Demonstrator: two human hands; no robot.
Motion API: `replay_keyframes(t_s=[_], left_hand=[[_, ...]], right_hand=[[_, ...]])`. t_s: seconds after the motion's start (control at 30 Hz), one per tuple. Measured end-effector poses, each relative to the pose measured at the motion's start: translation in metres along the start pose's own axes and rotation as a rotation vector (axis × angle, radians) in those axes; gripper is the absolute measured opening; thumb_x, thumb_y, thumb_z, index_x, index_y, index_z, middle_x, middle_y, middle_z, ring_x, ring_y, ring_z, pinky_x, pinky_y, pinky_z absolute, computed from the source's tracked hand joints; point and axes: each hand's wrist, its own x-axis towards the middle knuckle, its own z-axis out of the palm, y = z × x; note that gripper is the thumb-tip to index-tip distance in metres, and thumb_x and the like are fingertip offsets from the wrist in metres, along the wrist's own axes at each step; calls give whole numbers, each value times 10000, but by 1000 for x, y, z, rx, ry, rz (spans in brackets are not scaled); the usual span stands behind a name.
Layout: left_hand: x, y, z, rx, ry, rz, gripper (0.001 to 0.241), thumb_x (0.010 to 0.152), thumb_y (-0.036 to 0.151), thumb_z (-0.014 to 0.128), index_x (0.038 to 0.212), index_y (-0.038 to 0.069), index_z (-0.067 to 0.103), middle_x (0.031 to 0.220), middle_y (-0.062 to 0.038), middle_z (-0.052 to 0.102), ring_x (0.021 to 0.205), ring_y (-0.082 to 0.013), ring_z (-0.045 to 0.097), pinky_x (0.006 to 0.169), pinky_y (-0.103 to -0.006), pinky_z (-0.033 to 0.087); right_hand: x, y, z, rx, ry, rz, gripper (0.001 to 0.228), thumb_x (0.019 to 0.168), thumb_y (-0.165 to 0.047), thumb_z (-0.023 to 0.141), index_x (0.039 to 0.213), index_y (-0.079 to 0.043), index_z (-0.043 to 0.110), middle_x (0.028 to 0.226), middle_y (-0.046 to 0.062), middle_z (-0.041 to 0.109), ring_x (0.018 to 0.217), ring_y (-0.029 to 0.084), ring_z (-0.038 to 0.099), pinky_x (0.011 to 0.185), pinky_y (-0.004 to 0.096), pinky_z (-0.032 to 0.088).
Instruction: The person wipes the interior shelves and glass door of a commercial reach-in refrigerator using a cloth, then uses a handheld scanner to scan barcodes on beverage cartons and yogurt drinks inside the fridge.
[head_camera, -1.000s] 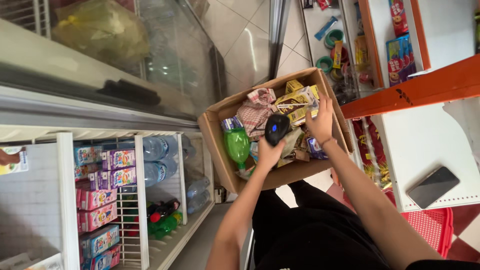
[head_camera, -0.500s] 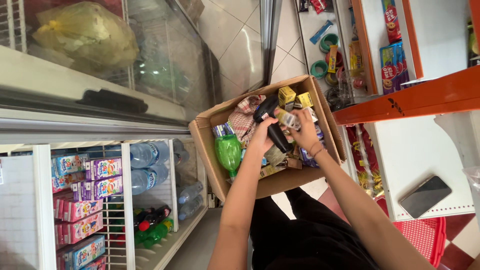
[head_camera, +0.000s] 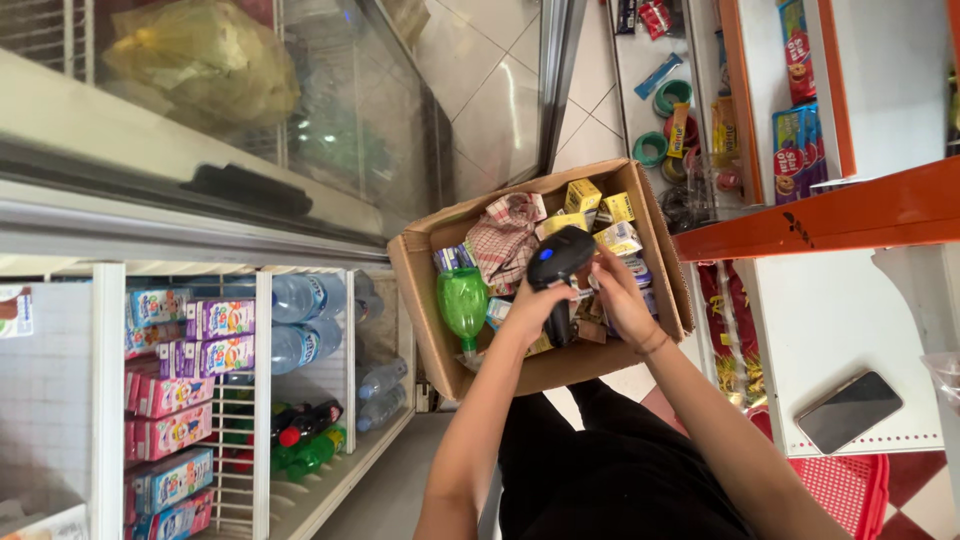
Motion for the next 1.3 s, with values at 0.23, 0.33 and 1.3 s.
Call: replay_keyframes(t_s=[0.23, 0.33, 1.3], left_hand=[[-99, 67, 20, 404, 29, 368, 364, 807, 103, 820, 1136, 10, 697, 1046, -85, 756, 937, -144, 681, 887, -325, 551], [-146, 82, 33, 684, 327, 321, 216, 816, 152, 817, 944, -6, 745, 767, -123, 756, 711, -206, 760, 729, -360, 588], [-253, 109, -1, 331, 695, 721, 305, 840, 140, 834, 1084, 5, 710, 999, -116, 769, 920, -198, 763, 837, -329, 595]], right_hand=[[1, -16, 30, 243, -135, 185, 498, 901, -149, 584, 1387, -97, 494, 1262, 42, 645, 1113, 186, 647, 954, 412, 529], [4, -15, 38, 429, -314, 83, 483, 938, -162, 659, 1372, -10, 515, 1249, 98, 628, 1138, 225, 643, 991, 404, 530], [-6, -1, 172, -59, -597, -36, 385, 1035, -70, 613, 1399, -29, 492, 1249, 55, 615, 1113, 153, 596, 953, 323, 482]])
